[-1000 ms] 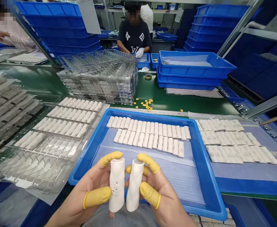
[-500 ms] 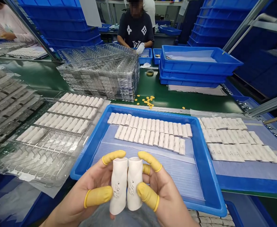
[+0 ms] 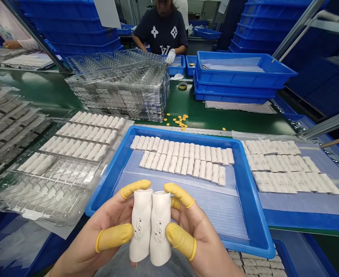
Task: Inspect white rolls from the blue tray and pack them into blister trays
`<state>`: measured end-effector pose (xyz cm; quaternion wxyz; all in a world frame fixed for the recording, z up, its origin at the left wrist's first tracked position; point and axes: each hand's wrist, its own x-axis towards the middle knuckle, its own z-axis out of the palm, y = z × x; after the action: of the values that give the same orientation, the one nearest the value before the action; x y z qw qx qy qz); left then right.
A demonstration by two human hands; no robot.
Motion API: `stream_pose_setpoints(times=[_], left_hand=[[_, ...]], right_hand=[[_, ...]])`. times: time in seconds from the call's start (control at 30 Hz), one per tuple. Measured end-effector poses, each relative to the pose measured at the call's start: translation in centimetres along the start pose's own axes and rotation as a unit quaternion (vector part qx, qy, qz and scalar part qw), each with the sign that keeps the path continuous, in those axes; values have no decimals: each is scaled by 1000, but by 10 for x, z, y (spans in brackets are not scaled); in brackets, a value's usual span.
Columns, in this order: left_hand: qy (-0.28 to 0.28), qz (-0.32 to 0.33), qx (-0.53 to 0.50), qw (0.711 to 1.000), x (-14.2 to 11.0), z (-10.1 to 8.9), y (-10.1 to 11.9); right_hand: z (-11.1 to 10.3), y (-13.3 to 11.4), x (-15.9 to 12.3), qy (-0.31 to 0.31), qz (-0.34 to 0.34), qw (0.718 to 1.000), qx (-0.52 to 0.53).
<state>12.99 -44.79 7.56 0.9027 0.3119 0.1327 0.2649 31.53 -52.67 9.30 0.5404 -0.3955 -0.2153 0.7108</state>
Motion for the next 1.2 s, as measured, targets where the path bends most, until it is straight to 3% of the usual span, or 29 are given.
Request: stream_pose_setpoints(times=[0.23,0.4,0.47,0.63,1.0,1.2], left_hand=[[-11,16,-5,1000,-11,13,14],[52,88,36,994,-6,1,18],[59,73,31,995,-3,-2,15],[6,24,12,1000,1,3,2],[32,6,-7,999,4,6,3],[25,2,-24,999,5,6,2]], right_hand=[[1,6,-1,13,-23,999,-23],[5,3,-5,24,-11,1000,-17],[6,0,-5,45,-15,999,-22],[6,-1,-2,45,-30,998,-36],[9,-2,2,39,4,999,-7],[2,-2,3,0,42,999,-2]])
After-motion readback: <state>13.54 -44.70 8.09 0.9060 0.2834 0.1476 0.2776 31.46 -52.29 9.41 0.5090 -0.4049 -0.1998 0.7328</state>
